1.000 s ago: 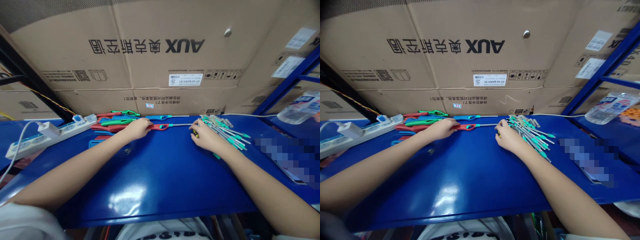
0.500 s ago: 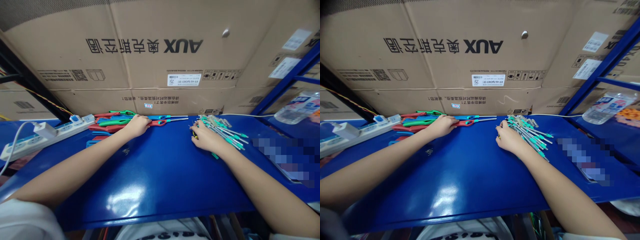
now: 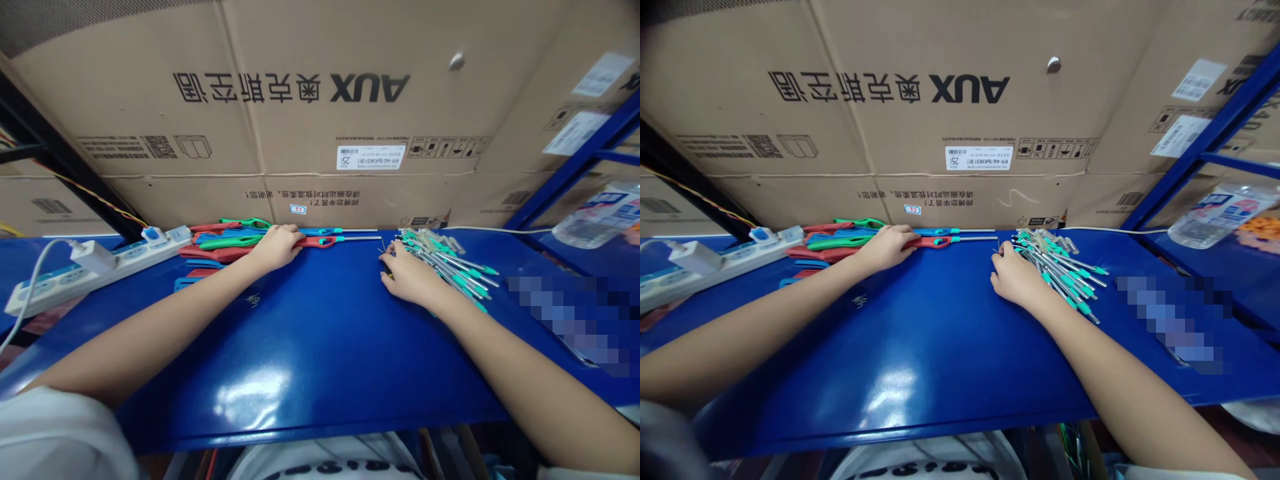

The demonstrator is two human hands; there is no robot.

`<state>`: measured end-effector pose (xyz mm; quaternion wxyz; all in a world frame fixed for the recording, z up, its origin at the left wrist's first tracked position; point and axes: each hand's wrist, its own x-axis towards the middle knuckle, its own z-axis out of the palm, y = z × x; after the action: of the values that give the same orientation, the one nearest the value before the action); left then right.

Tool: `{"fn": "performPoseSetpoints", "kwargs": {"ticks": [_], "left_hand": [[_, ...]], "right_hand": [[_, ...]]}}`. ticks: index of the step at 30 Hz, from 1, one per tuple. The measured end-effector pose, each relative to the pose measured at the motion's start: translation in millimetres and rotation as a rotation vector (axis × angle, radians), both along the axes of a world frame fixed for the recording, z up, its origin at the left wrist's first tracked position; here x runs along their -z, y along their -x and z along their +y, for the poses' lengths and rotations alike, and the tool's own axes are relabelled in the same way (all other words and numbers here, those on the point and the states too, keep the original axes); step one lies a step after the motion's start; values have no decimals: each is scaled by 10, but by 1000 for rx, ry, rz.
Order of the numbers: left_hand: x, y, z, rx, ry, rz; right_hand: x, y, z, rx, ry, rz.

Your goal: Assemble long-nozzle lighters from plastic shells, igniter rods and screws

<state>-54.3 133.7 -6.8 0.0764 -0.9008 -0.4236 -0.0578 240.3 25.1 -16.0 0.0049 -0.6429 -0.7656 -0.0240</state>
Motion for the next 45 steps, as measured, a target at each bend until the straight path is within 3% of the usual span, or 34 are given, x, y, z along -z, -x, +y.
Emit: {"fn": "performPoseSetpoints", "kwargs": {"ticks": [3,7,11,14,21,24,27,30,34,39,42,45], "left_hand": [[-146,126,1,-32,-7,-34],[-448,477,46,-138,-10,-61],[-670,831,35,-283,215,25],[-710,949,-15,-325,311,44],[-648,903,-59,-193,257,54],[-691,860,-68,-164,197,30],[-717,722,-176,-129,132,-11],[-640,439,-447,-13,80,-65],[-373,-26,-929,218,39,-58],[-10,-333,-1262,298,109,-63],[129,-333,-1289,341,215,-194],[176,-262,-1299,379,299,-376]], "right_hand": [[13,-27,21,2,-23,18],[-9,-37,40,-87,-215,110],[-90,35,4,-126,-293,223],[-138,125,-56,-81,-221,197],[-52,205,-92,-168,-111,213],[1,197,-81,-231,-159,223],[18,213,-104,-308,-311,312],[5,263,-162,-405,-463,433],[-20,340,-246,-589,-514,419],[-17,373,-276,-729,-213,282],[-9,366,-270,-759,41,308],[-10,361,-272,-731,153,355]]}}
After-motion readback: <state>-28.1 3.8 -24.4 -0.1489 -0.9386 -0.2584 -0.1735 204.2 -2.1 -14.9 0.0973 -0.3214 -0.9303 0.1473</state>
